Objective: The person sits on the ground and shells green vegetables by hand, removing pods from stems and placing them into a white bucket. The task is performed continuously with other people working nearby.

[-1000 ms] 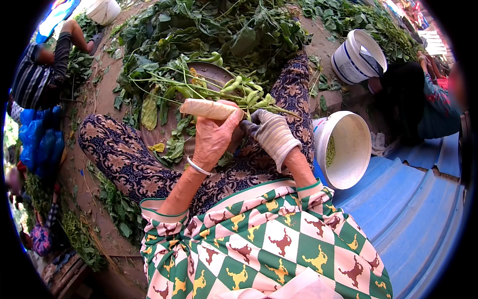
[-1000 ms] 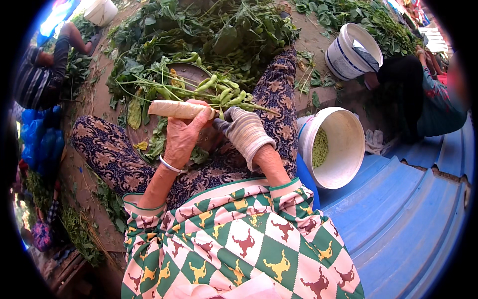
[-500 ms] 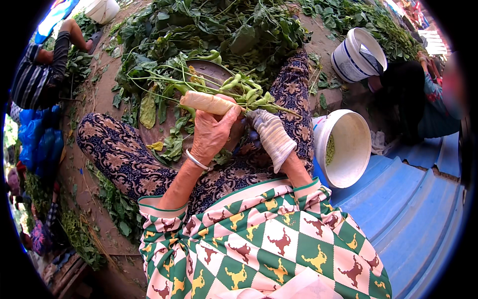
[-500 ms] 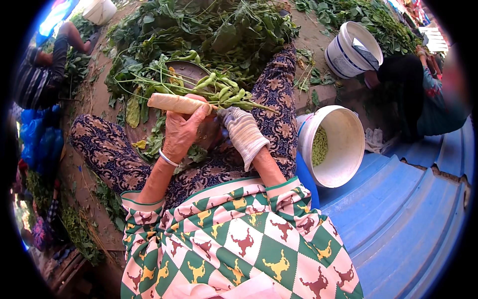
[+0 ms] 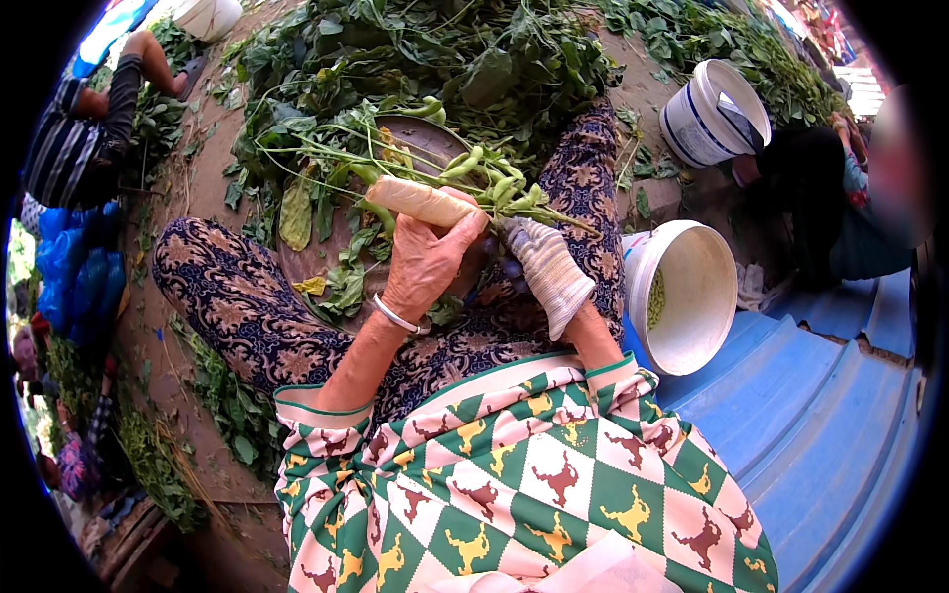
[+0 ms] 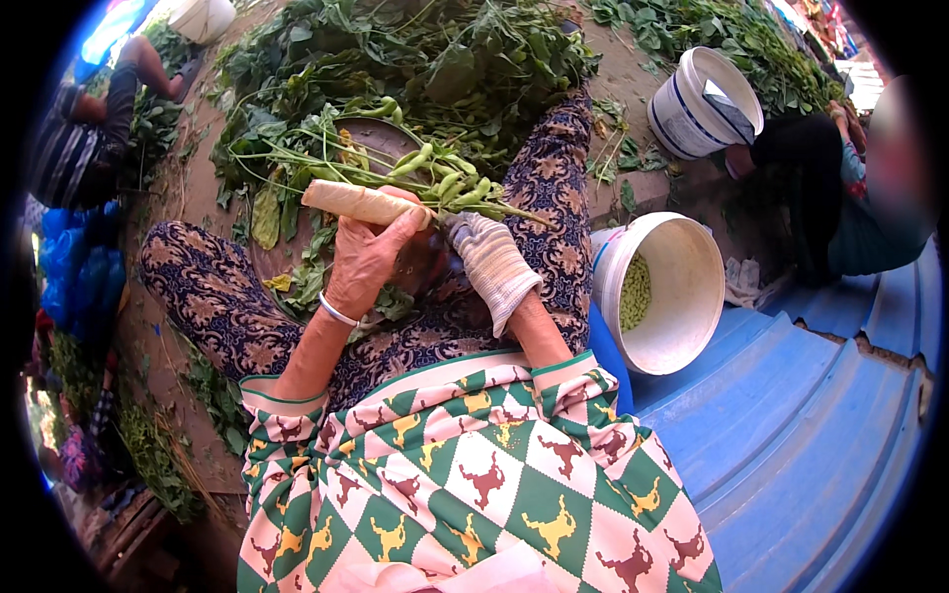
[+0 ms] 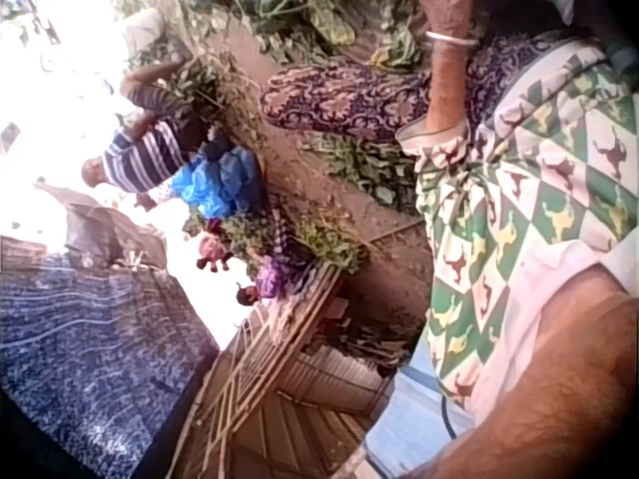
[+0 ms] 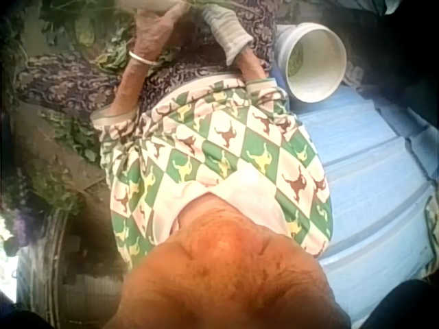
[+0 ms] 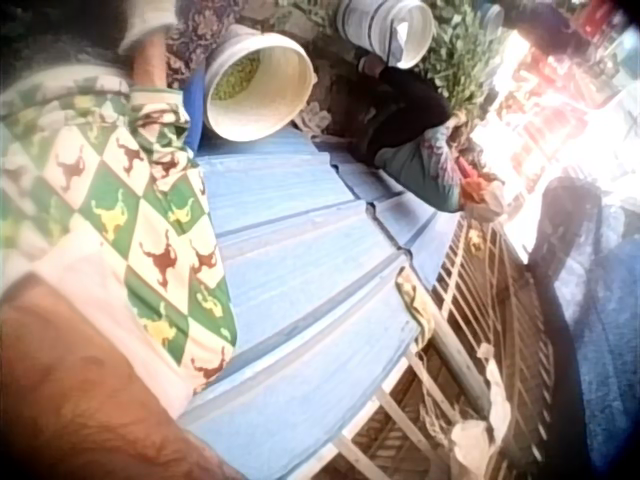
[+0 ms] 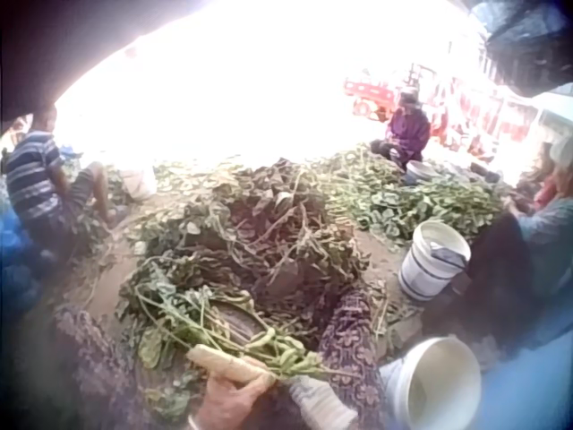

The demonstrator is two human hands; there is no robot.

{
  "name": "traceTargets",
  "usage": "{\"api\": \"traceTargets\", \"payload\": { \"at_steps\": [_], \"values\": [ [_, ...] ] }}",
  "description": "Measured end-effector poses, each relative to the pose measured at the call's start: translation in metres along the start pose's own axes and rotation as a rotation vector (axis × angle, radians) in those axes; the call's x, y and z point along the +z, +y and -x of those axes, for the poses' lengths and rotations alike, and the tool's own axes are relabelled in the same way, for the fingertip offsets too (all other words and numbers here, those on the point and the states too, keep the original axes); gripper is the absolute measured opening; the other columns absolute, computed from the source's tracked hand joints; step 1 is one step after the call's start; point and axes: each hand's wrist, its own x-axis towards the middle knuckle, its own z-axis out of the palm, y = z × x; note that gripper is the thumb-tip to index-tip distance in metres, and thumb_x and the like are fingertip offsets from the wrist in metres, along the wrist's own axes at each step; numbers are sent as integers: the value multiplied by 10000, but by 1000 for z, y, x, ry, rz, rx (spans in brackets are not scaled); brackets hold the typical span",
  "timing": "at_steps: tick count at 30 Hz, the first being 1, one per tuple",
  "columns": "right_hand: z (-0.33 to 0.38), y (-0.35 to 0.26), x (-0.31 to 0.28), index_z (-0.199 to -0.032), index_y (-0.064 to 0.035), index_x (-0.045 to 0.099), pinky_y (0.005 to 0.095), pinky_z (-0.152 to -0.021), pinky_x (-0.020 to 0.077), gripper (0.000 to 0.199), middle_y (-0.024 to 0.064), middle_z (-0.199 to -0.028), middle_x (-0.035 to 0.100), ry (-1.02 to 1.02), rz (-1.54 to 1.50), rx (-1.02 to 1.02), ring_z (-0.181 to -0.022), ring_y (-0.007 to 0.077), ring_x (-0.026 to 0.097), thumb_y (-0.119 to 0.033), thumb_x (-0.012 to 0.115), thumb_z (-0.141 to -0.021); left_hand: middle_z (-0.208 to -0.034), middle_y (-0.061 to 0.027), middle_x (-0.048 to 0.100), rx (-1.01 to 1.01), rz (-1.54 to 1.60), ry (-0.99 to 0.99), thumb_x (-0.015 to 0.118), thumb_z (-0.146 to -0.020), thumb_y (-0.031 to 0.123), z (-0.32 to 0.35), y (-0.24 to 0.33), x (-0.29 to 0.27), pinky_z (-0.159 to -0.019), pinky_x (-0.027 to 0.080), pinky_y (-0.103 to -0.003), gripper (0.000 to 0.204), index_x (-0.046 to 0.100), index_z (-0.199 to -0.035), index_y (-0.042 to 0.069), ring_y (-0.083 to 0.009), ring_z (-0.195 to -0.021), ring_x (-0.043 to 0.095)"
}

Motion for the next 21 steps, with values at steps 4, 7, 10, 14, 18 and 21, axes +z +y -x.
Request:
{"api": "traceTargets", "payload": {
  "at_steps": [4,7,10,14,18,21],
  "values": [
    [1,-9,-13,-987,-75,627,217,-497,416,209,7,-750,587,-215,-364,284,-598,82,520,-227,495,-931,-858,-50,627,-107,203,-51,603,-863,91,-1,5,-8,-741,518,-244,114,603,-947,12,-115,-809,619],
    [-2,-31,-15,-943,-104,601,191,-390,365,232,-31,-671,544,-254,-267,441,-494,52,464,-303,483,-936,-877,-56,624,-113,145,-54,611,-858,88,0,4,-9,-743,531,-256,122,600,-945,4,-125,-796,622],
    [-2,-41,-9,-900,-120,593,164,-382,340,278,-48,-658,539,-241,-218,487,-481,41,443,-384,505,-916,-888,-53,622,-103,75,-69,621,-850,72,2,10,-7,-732,536,-255,124,597,-948,0,-127,-782,625],
    [-3,-27,-8,-906,-127,594,163,-418,385,253,-41,-698,568,-187,-267,343,-510,47,478,-366,510,-915,-881,-28,620,-72,127,-93,627,-843,45,-6,32,0,-650,504,-205,130,592,-965,19,-90,-762,620],
    [-2,-32,-11,-952,-131,594,164,-455,415,208,-38,-736,581,-178,-314,596,-548,48,502,-323,527,-907,-840,-14,613,34,-73,-102,645,-829,63,-27,33,8,-605,485,-202,154,591,-969,26,-73,-718,602],
    [-3,-24,-9,-990,-129,593,163,-457,413,192,-40,-745,584,-204,-243,452,-555,42,497,-289,555,-892,-821,-8,606,45,-401,-115,646,-816,53,-38,20,11,-612,488,-213,155,588,-954,14,-70,-690,573]
  ]
}}
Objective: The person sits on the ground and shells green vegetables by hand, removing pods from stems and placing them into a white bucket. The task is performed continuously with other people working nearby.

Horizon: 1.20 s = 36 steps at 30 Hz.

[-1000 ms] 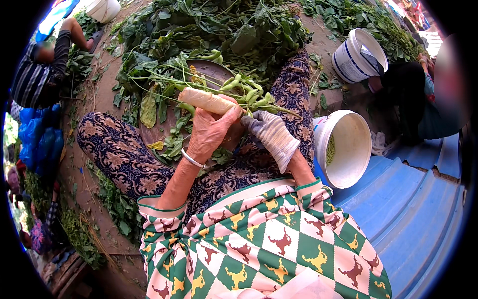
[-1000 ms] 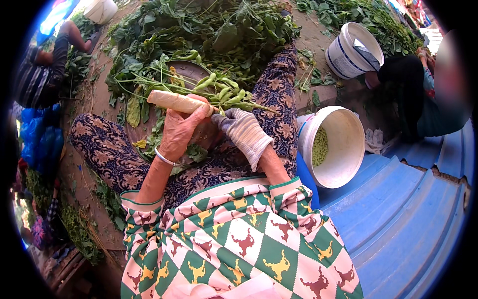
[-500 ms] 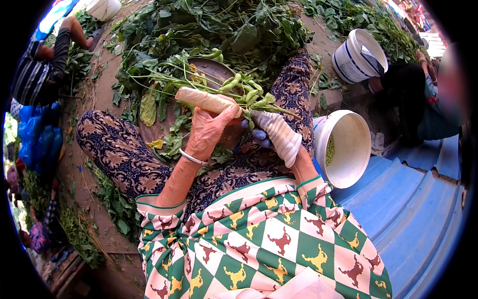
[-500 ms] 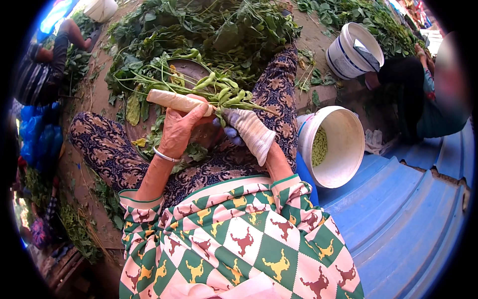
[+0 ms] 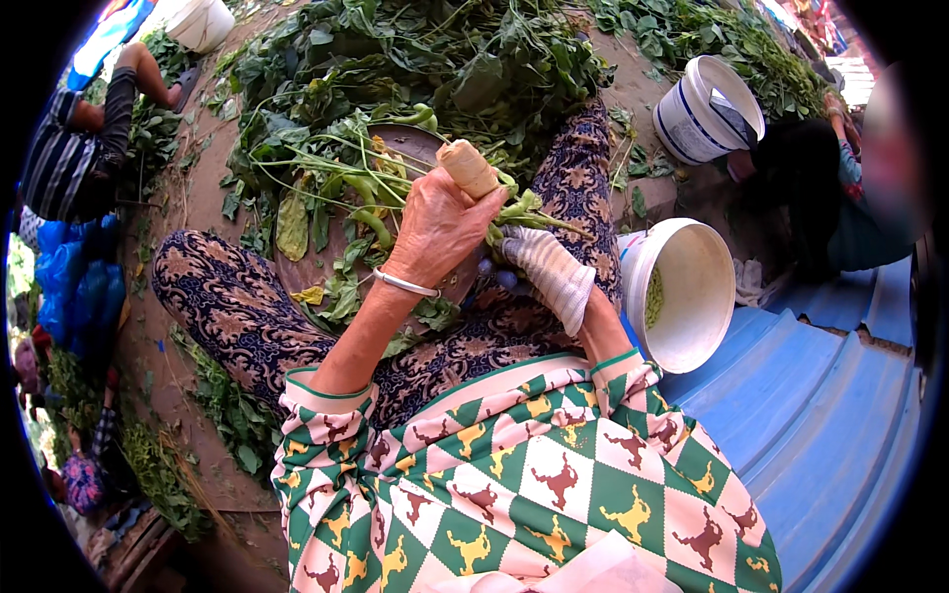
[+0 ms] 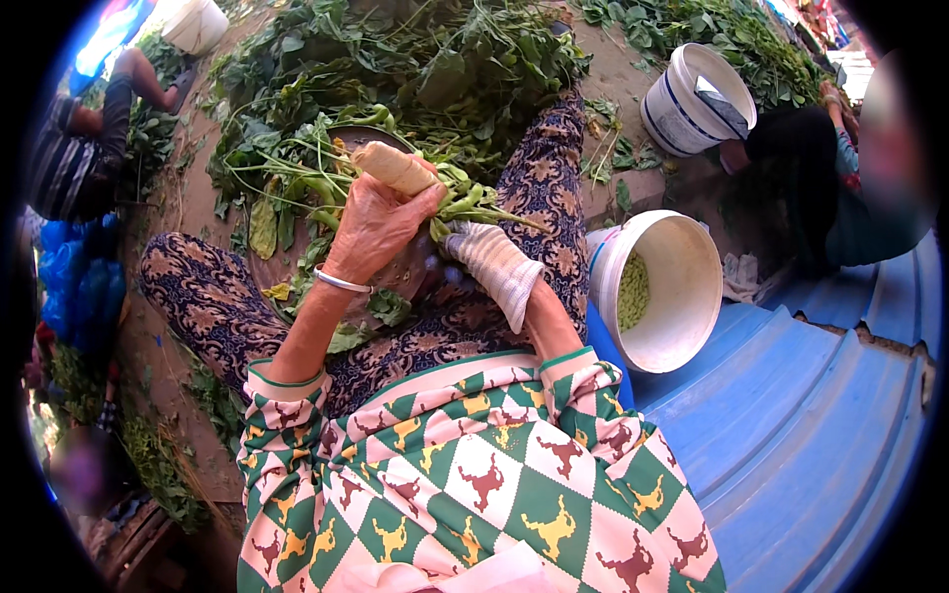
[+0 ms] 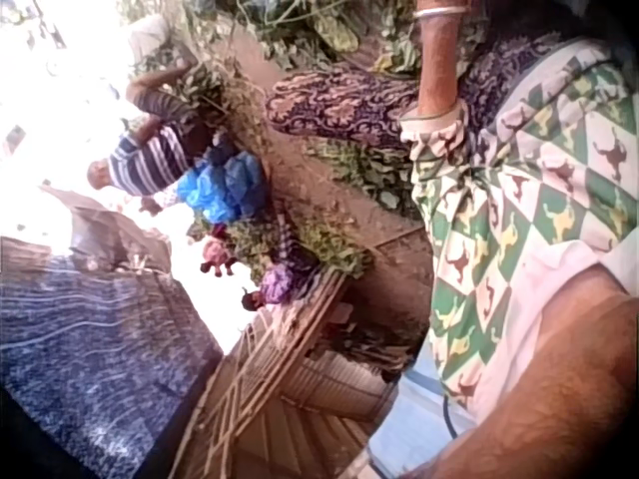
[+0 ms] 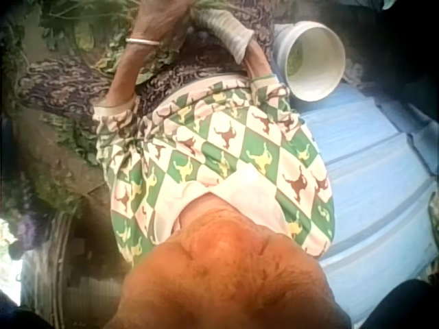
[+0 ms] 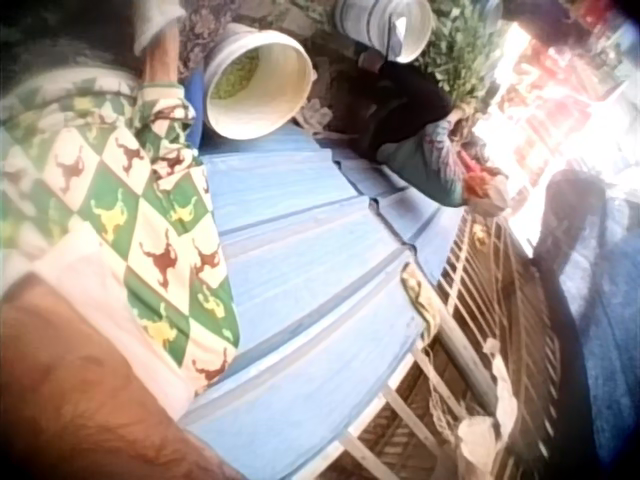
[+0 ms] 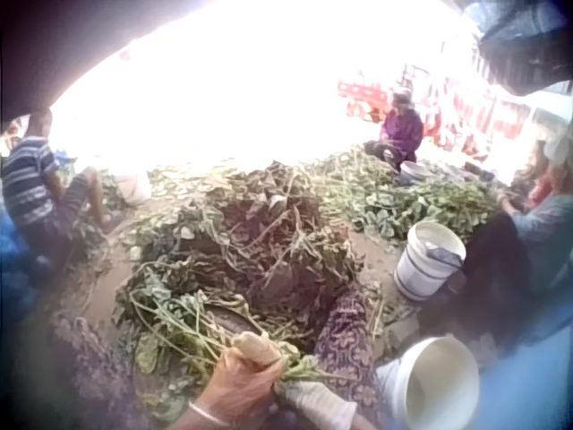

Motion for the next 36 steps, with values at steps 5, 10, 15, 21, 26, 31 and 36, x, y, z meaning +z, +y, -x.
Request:
{"api": "traceTargets", "payload": {
  "at_steps": [5,10,15,21,26,31,36],
  "values": [
    [-1,9,-12,-1011,-90,614,192,-430,401,176,-15,-726,606,-37,24,15,-527,53,499,-160,542,-866,-839,-8,605,-8,220,-30,628,-825,30,5,-11,0,-665,490,-211,125,588,-943,20,-69,-751,573],
    [16,1,-22,-989,-88,610,148,-439,358,205,-38,-688,566,-89,58,86,-509,33,444,-246,532,-885,-906,-12,607,22,377,-45,610,-836,17,17,-10,-1,-731,485,-219,113,596,-948,24,-74,-833,568],
    [27,-7,-30,-839,-69,628,177,-362,263,456,-65,-530,435,-127,-123,53,-411,34,355,-465,421,-930,-923,-16,612,74,365,-82,593,-847,23,21,-7,-3,-797,459,-224,102,607,-948,16,-80,-871,562],
    [4,-13,-4,-836,-133,612,167,-380,300,274,-60,-580,498,141,-80,84,-452,30,408,-382,525,-911,-849,-37,611,202,246,1,634,-797,1,28,-10,-1,-710,487,-257,84,610,-875,20,-126,-794,588],
    [-20,16,-24,-906,-82,648,335,-546,471,249,75,-668,624,138,565,-604,-577,222,586,-320,619,-839,-832,-85,611,431,62,156,652,-754,-8,30,-11,6,-711,497,-281,93,609,-836,5,-192,-761,604],
    [-7,-3,-5,-844,-58,676,312,-578,487,206,89,-715,661,337,797,-388,-608,168,606,-255,700,-789,-841,-4,603,-104,551,168,654,-813,45,43,-2,4,-684,479,-221,85,620,-888,28,-80,-773,569],
    [2,-14,3,-828,-68,671,346,-597,493,238,136,-731,649,401,974,-380,-651,259,628,-297,705,-771,-809,1,613,-205,608,181,659,-817,71,43,4,-1,-651,467,-198,111,632,-917,31,-70,-734,575]
  ]
}}
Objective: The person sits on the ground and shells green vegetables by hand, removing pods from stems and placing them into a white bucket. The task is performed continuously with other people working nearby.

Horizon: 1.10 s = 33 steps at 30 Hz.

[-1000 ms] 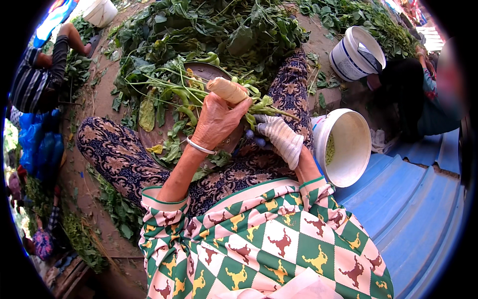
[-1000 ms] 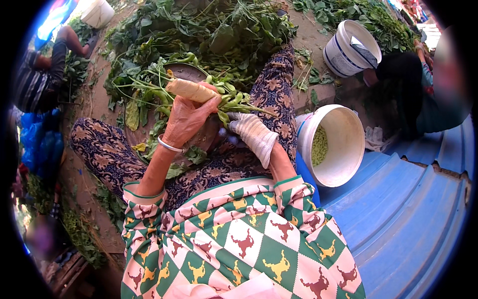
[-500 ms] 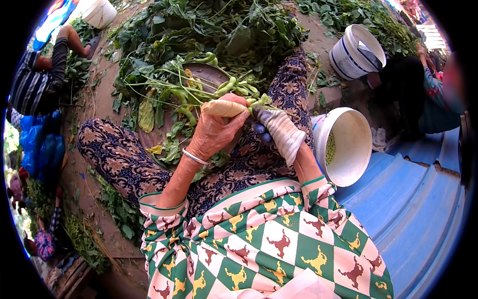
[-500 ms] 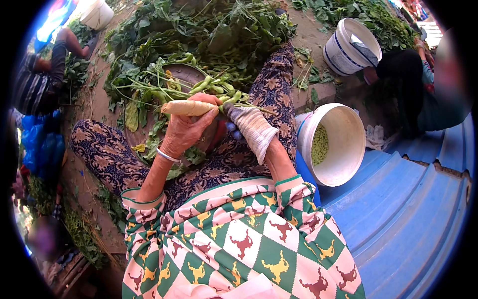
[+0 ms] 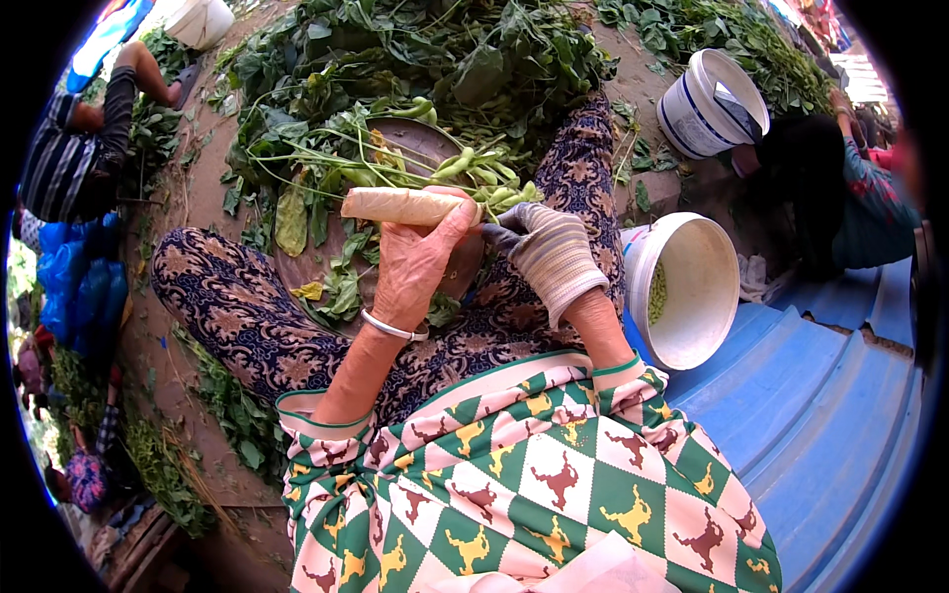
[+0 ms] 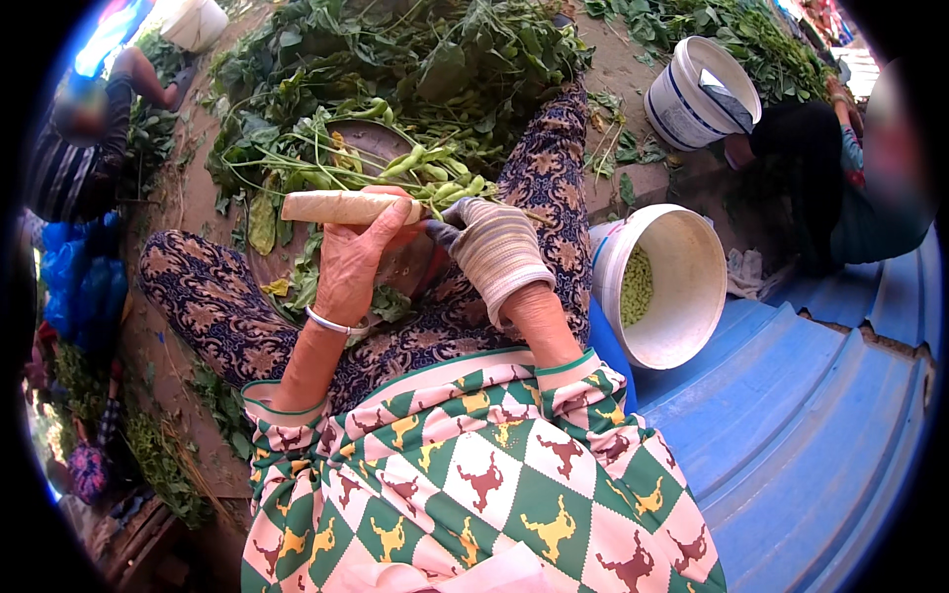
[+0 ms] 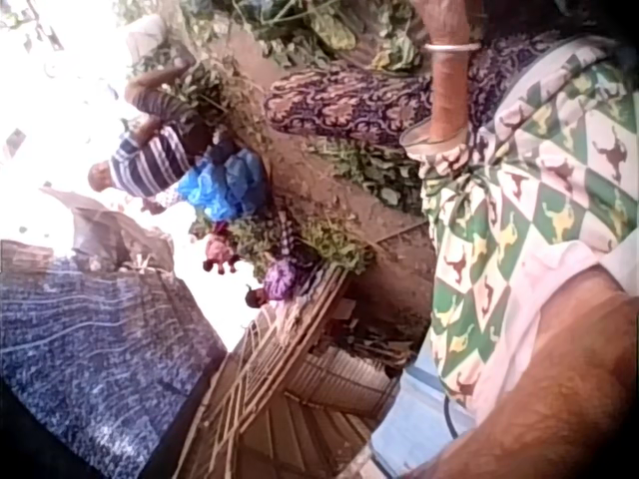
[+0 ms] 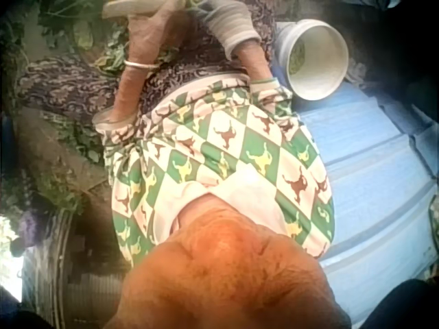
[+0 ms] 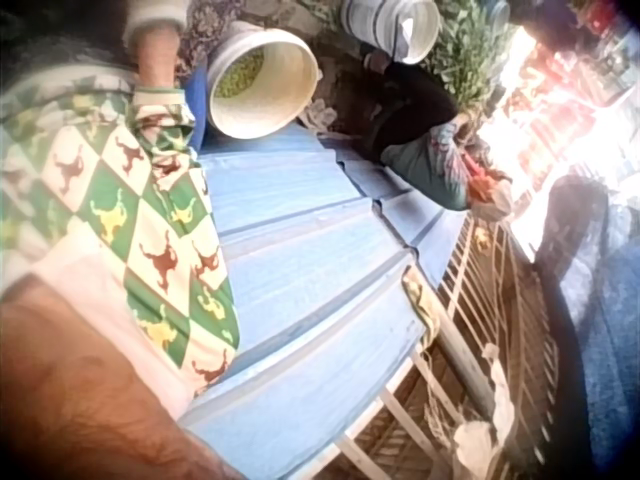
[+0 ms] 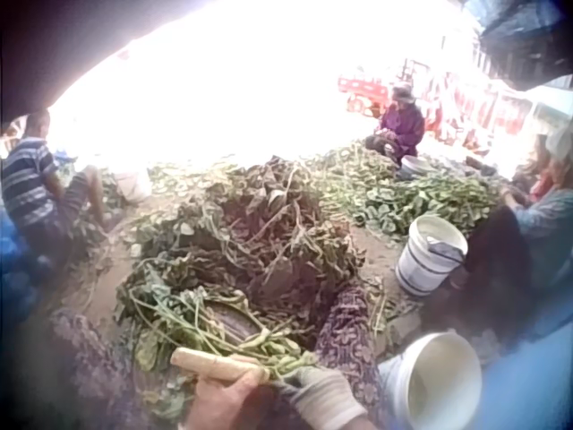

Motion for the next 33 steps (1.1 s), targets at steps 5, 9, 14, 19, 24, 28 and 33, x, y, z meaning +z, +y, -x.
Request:
{"api": "traceTargets", "payload": {
  "at_steps": [5,9,14,19,24,28,33],
  "values": [
    [2,-9,1,-837,-73,662,389,-661,490,266,148,-754,642,-30,127,-58,-719,315,621,-335,660,-788,-796,2,610,52,-43,15,655,-815,66,2,-3,-1,-643,460,-197,103,628,-907,27,-67,-720,567],
    [-1,-12,-4,-857,-84,641,421,-707,482,260,159,-804,641,-161,179,44,-778,343,613,-337,605,-812,-774,8,597,192,-199,18,645,-816,53,0,-9,4,-631,455,-208,86,615,-891,24,-63,-696,557],
    [-1,-8,1,-848,-64,614,440,-705,478,203,178,-813,634,-119,212,-56,-795,361,608,-260,570,-822,-721,-15,583,290,-329,12,626,-815,35,3,-9,9,-595,458,-239,82,578,-881,23,-89,-660,564],
    [1,-3,10,-830,-53,606,449,-684,476,193,183,-796,633,-78,182,-49,-782,374,605,-240,560,-830,-673,-59,561,477,-512,9,621,-795,32,-1,-18,12,-571,456,-277,100,549,-863,19,-147,-616,576],
    [-2,5,23,-821,-37,619,395,-594,475,241,152,-700,625,-104,-205,58,-642,310,607,-264,549,-860,-683,-22,576,331,-413,24,623,-811,44,-5,-17,0,-576,459,-258,89,563,-875,26,-105,-647,579],
    [2,2,5,-811,-22,610,257,-416,392,285,32,-605,564,-277,-813,455,-453,106,483,-271,517,-912,-723,-4,569,195,-245,-65,616,-831,51,-8,-11,-5,-607,452,-214,80,570,-893,29,-67,-668,538],
    [-6,16,13,-855,-32,596,312,-458,448,161,88,-670,602,-290,-339,-43,-529,194,569,-117,462,-883,-761,5,576,289,-428,-169,622,-822,34,-3,-2,-3,-654,455,-214,92,573,-899,25,-49,-719,535]
  ]
}}
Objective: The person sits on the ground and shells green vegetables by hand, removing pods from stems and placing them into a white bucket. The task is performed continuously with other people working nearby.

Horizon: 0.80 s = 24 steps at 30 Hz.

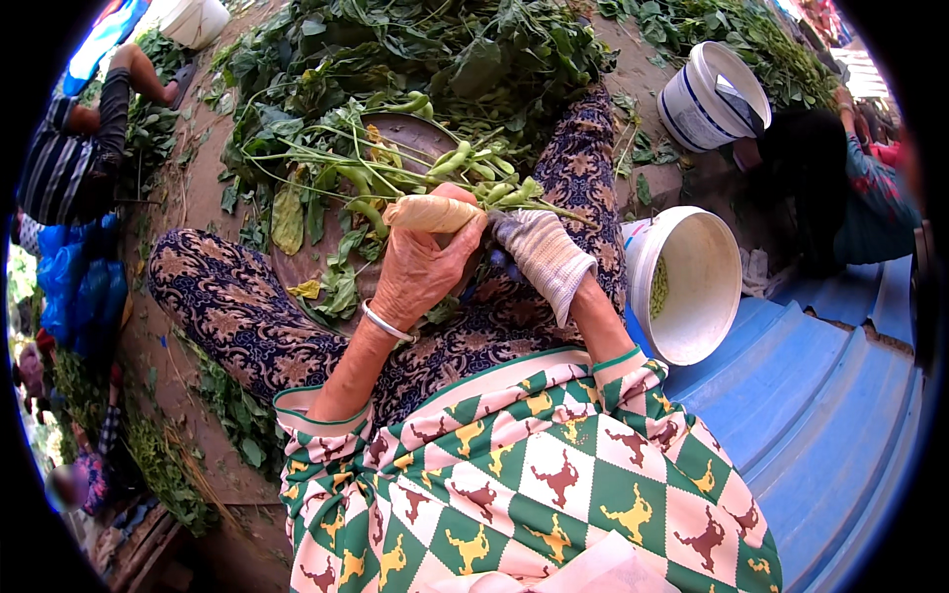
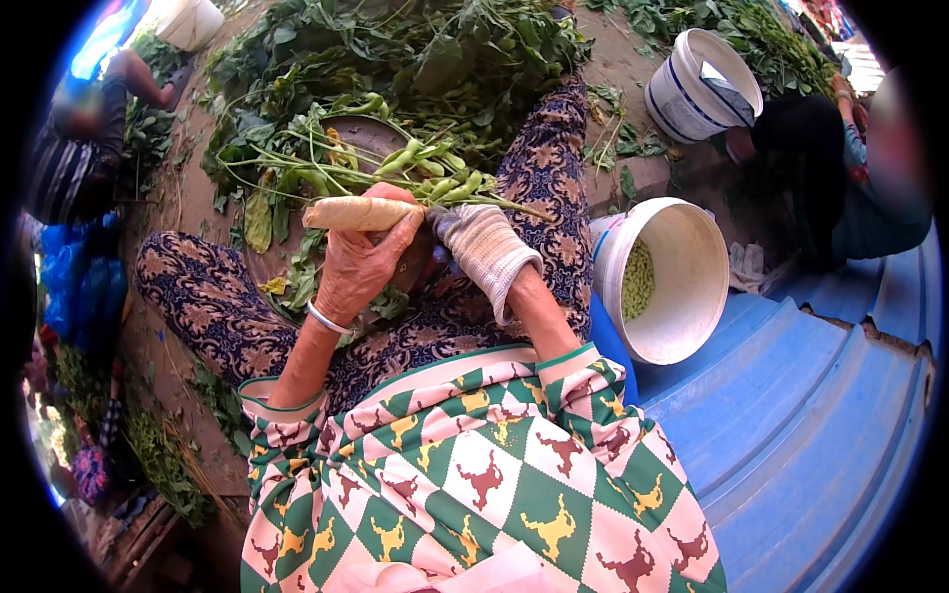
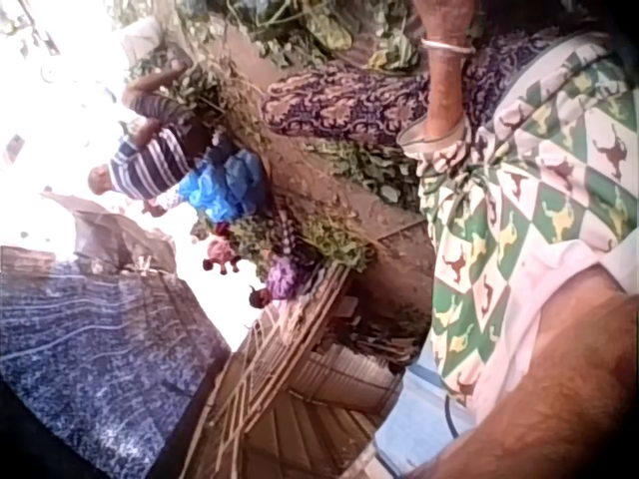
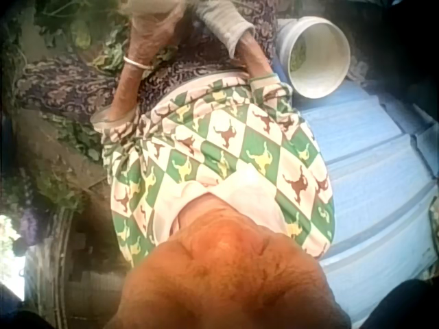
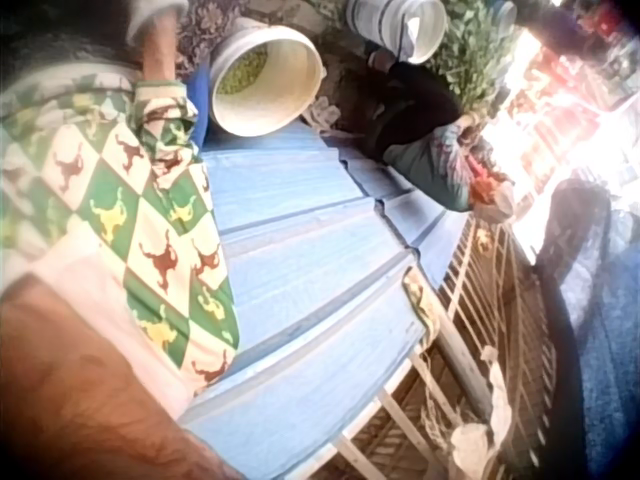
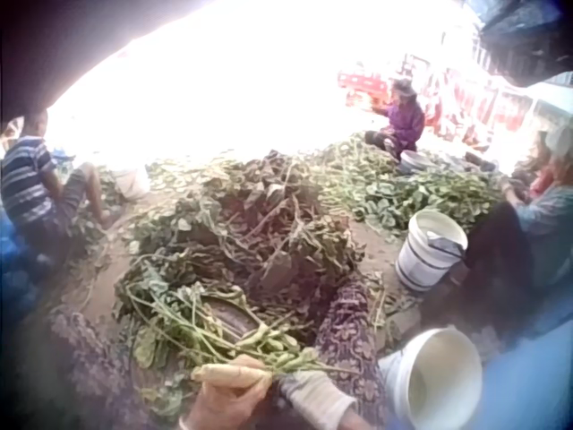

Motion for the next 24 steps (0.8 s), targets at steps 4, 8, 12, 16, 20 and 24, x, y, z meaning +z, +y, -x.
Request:
{"api": "traceTargets", "payload": {
  "at_steps": [4,8,12,16,20,24],
  "values": [
    [-6,15,9,-894,-57,599,242,-436,410,212,11,-644,547,86,34,-179,-527,98,504,-201,447,-927,-774,13,572,-50,190,-36,619,-824,24,-10,-1,-3,-671,457,-215,83,587,-900,27,-47,-740,533],
    [-11,39,13,-971,-48,600,296,-589,479,186,75,-797,609,125,505,-339,-690,183,591,-114,440,-904,-783,-9,591,46,-153,-97,630,-819,50,-29,10,2,-670,467,-224,115,599,-926,20,-62,-736,548],
    [-7,31,8,-1040,-43,589,341,-768,480,226,119,-994,619,6,832,-310,-900,247,599,-33,451,-862,-738,-9,603,89,-326,-73,666,-789,85,-34,1,10,-640,480,-253,166,615,-928,9,-79,-687,554],
    [6,16,-6,-919,-36,623,351,-560,471,164,108,-726,601,-67,15,-61,-656,240,587,-138,540,-820,-783,-1,600,14,-73,-66,634,-818,52,-25,-13,9,-672,472,-230,126,616,-938,16,-63,-731,546],
    [28,-9,-27,-897,-81,636,217,-404,368,238,0,-615,559,-188,-566,373,-489,77,465,-282,509,-913,-836,11,595,-40,213,-115,601,-845,21,-11,-4,3,-719,458,-209,108,611,-953,28,-55,-787,539],
    [29,-10,-30,-874,-105,607,180,-379,323,300,-46,-597,528,-172,-678,364,-449,41,414,-375,488,-926,-909,0,598,1,188,-116,603,-842,11,-6,-7,4,-759,454,-220,112,610,-951,34,-66,-843,543]
  ]
}}
